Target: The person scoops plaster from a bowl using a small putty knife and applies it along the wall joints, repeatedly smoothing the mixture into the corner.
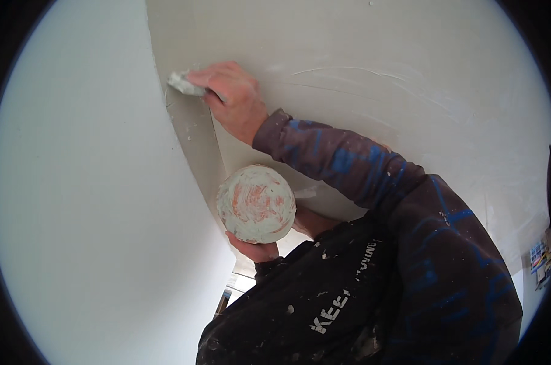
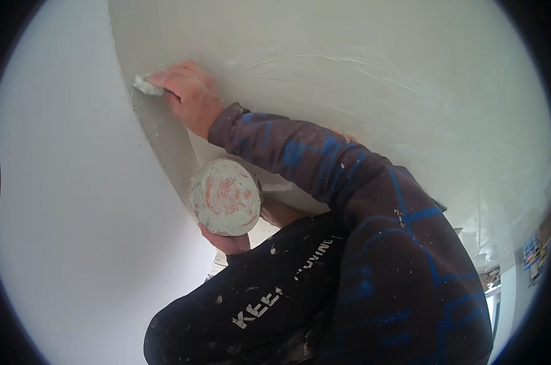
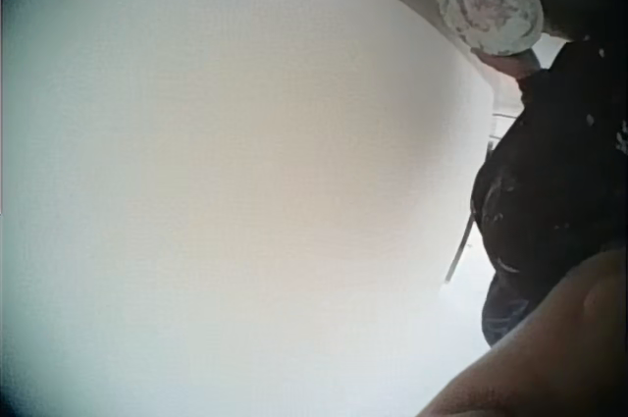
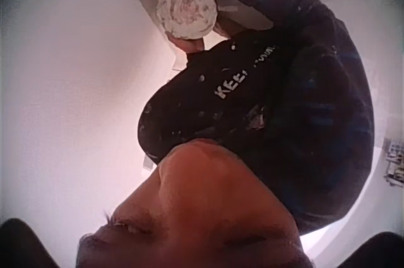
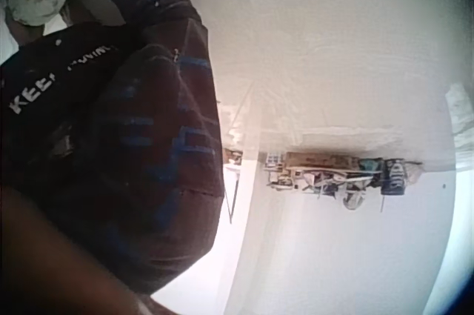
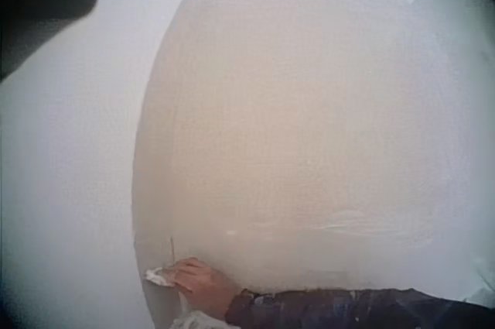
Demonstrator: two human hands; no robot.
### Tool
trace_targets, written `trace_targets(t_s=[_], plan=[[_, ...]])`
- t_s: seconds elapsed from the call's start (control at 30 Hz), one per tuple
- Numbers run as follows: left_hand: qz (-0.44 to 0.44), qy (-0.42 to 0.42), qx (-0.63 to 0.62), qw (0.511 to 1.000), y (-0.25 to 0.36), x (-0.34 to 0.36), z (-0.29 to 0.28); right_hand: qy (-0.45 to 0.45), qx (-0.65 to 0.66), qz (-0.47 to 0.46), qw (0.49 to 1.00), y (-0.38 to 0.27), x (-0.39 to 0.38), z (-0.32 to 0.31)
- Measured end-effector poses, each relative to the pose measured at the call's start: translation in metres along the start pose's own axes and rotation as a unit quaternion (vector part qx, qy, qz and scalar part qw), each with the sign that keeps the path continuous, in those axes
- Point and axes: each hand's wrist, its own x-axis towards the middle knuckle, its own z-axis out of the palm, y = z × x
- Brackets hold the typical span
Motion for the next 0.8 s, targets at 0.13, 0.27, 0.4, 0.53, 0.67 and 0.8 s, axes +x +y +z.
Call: trace_targets(t_s=[0.13,0.27,0.4,0.53,0.67,0.8], plan=[[-0.003,-0.009,0.002,1.000,0.002,-0.003,0.005,-0.129,-0.002,-0.037,0.991,0.006,-0.047,-0.004],[0.007,-0.022,-0.015,1.000,-0.001,0.002,0.002,-0.168,0.059,-0.017,0.984,-0.007,-0.057,-0.007],[0.023,-0.024,0.003,0.999,-0.006,0.007,-0.018,0.007,0.015,0.036,0.999,-0.001,-0.016,0.000],[0.003,-0.018,-0.019,1.000,-0.004,0.001,-0.012,0.014,-0.001,-0.002,1.000,0.000,-0.033,0.004],[0.012,-0.061,-0.060,0.996,-0.006,0.005,-0.015,-0.137,0.031,0.015,0.990,-0.005,-0.076,-0.009],[0.017,-0.036,-0.018,0.999,-0.006,0.007,-0.012,-0.082,0.015,0.078,0.994,-0.018,-0.050,-0.020]])
